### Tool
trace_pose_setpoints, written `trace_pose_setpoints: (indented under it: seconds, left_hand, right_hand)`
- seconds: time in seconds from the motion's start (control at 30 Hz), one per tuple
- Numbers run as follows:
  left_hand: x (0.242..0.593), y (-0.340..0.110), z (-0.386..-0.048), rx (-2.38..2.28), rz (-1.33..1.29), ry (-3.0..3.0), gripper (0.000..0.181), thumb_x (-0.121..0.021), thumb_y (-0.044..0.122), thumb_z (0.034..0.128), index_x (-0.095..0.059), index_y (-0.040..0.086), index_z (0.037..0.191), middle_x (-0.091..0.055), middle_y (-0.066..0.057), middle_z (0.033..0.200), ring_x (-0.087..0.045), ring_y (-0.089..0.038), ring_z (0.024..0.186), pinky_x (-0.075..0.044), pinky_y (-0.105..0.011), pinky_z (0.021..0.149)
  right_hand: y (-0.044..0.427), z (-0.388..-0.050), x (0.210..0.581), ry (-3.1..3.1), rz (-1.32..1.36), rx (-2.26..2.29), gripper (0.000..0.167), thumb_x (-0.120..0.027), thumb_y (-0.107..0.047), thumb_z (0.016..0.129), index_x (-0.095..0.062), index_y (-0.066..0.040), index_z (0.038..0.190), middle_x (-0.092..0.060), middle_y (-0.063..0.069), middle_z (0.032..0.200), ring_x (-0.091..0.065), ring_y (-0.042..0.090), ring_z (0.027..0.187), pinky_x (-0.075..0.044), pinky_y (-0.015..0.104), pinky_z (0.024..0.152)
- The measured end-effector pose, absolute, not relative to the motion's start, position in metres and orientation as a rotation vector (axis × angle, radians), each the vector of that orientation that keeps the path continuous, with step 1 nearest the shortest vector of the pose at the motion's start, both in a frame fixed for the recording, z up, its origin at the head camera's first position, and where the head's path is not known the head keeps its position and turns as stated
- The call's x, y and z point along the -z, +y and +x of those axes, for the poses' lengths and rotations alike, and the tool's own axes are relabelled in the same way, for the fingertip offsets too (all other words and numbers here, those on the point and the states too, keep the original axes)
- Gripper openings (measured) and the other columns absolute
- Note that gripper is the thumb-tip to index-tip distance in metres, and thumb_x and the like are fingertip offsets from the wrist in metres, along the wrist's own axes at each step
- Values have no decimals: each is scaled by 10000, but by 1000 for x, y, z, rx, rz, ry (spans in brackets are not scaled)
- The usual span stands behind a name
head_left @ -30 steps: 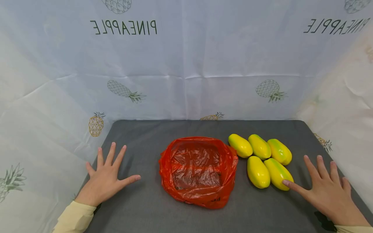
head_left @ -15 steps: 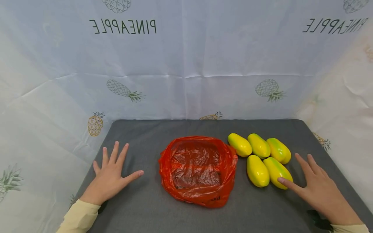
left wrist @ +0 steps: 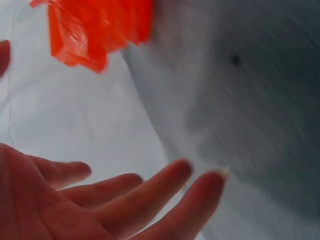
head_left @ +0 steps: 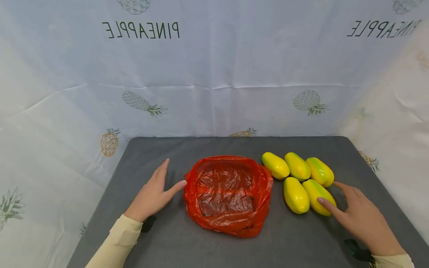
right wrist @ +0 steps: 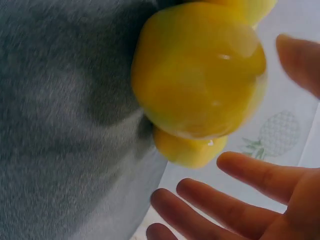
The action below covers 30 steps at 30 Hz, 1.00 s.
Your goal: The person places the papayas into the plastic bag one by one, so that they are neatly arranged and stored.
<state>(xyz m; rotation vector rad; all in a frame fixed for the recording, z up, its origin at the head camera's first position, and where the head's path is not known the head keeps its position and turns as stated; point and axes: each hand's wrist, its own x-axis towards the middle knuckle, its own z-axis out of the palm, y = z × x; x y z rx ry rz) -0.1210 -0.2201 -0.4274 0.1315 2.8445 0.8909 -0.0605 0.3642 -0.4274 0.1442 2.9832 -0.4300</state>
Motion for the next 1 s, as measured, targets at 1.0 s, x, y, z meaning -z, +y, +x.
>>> trace_pose_setpoints:
  seconds: [1.0]
  left_hand:
    - [430,-168,-154,-1005,47,2685,767,-671,520,1028,-496,23,1586,-698,-204,1385,-741,-266,1050,-648,-477,888]
  right_hand:
    - [341,-60,426,3002,144,492,998,-565,-742,1001,-473,102,1527,-566,417,1421,-674,533,1114,-561,653,820]
